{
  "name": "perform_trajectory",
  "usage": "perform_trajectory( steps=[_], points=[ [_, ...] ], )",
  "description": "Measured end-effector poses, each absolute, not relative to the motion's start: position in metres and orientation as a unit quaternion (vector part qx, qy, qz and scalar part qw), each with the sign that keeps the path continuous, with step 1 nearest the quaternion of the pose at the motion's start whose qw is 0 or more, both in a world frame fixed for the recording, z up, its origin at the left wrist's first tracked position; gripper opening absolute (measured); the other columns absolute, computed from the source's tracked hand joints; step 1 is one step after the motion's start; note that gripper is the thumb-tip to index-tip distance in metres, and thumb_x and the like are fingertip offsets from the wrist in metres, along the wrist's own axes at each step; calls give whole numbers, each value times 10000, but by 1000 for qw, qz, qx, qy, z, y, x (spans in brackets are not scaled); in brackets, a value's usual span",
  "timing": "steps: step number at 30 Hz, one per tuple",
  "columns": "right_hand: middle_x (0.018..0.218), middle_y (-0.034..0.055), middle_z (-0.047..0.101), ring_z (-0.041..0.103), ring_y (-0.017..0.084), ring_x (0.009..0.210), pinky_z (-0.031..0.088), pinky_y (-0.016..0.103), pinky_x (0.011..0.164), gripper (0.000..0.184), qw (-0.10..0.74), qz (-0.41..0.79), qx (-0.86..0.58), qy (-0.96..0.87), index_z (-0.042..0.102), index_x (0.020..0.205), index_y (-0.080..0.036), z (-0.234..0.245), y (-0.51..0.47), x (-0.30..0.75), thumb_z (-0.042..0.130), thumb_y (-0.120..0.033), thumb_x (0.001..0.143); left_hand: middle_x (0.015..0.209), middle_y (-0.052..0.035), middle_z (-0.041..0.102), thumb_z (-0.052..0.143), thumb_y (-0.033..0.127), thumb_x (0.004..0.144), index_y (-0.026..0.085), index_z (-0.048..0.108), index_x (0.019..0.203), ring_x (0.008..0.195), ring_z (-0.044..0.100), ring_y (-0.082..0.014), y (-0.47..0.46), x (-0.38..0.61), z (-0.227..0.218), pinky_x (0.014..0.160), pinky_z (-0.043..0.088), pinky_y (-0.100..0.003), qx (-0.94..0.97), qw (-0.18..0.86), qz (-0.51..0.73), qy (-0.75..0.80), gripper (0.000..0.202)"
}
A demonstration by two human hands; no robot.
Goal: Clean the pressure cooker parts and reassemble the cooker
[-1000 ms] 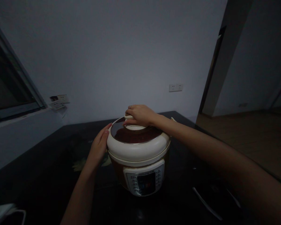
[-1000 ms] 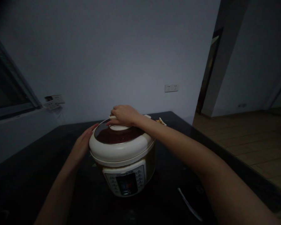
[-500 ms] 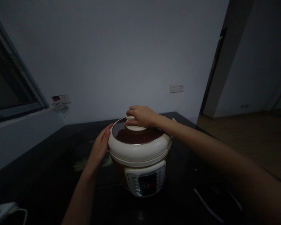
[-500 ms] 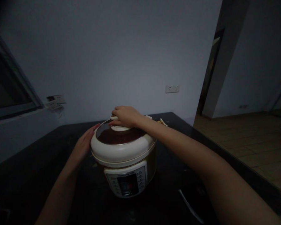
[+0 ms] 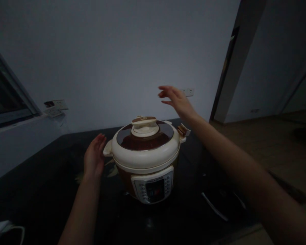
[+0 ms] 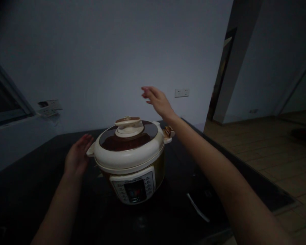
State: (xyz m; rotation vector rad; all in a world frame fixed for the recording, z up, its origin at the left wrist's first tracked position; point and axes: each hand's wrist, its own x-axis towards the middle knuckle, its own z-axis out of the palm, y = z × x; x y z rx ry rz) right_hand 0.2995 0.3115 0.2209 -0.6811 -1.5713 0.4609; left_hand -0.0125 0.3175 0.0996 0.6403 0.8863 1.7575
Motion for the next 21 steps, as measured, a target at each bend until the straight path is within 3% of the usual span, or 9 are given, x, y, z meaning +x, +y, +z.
perform_trajectory(
  steps=[5, 8, 10, 13, 17, 21],
  points=[
    [840, -27, 657, 628, 108, 909, 476, 283, 888, 286, 870, 280, -299, -276, 673, 887, -238, 161, 279, 362, 466, -420, 963, 1062, -86, 687, 420, 206, 881, 180, 670, 968, 1001, 660, -177, 317, -1, 97, 805, 565, -269, 243, 579, 701, 337, 266],
    [744, -15, 644, 629, 115, 786, 495, 287, 811, 413, 855, 344, -340, -186, 635, 779, -227, 109, 274, 365, 304, -325, 1004, 1046, -91, 687, 430, 190, 868, 178, 643, 1028, 919, 678, -181, 315, -1, 98, 726, 583, -275, 236, 610, 687, 318, 267],
    [664, 0, 632, 612, 138, 660, 511, 313, 745, 419, 827, 401, -356, -171, 619, 709, -217, 80, 276, 354, 314, -286, 987, 1045, -90, 686, 433, 182, 862, 176, 633, 1056, 875, 681, -179, 312, -1, 99, 704, 583, -278, 239, 611, 682, 323, 279],
    [639, 19, 637, 624, 168, 635, 529, 336, 722, 490, 802, 454, -345, -174, 624, 693, -228, 54, 274, 333, 303, -456, 986, 1027, -90, 685, 414, 235, 883, 167, 633, 1062, 831, 672, -173, 309, 5, 97, 728, 571, -278, 227, 577, 710, 334, 291],
    [897, 65, 727, 681, 219, 894, 537, 362, 831, 659, 793, 479, -304, -220, 685, 859, -242, 52, 262, 315, 330, -797, 835, 983, -72, 684, 391, 342, 927, 160, 647, 1049, 797, 652, -162, 306, 18, 92, 794, 545, -274, 221, 528, 749, 334, 336],
    [1057, 40, 733, 656, 222, 1047, 502, 347, 922, 547, 788, 468, -295, -270, 691, 987, -263, 57, 261, 307, 610, -739, 731, 836, -29, 678, 422, 374, 930, 156, 656, 1016, 699, 632, -140, 303, 24, 88, 803, 535, -266, 212, 526, 743, 355, 331]
  ],
)
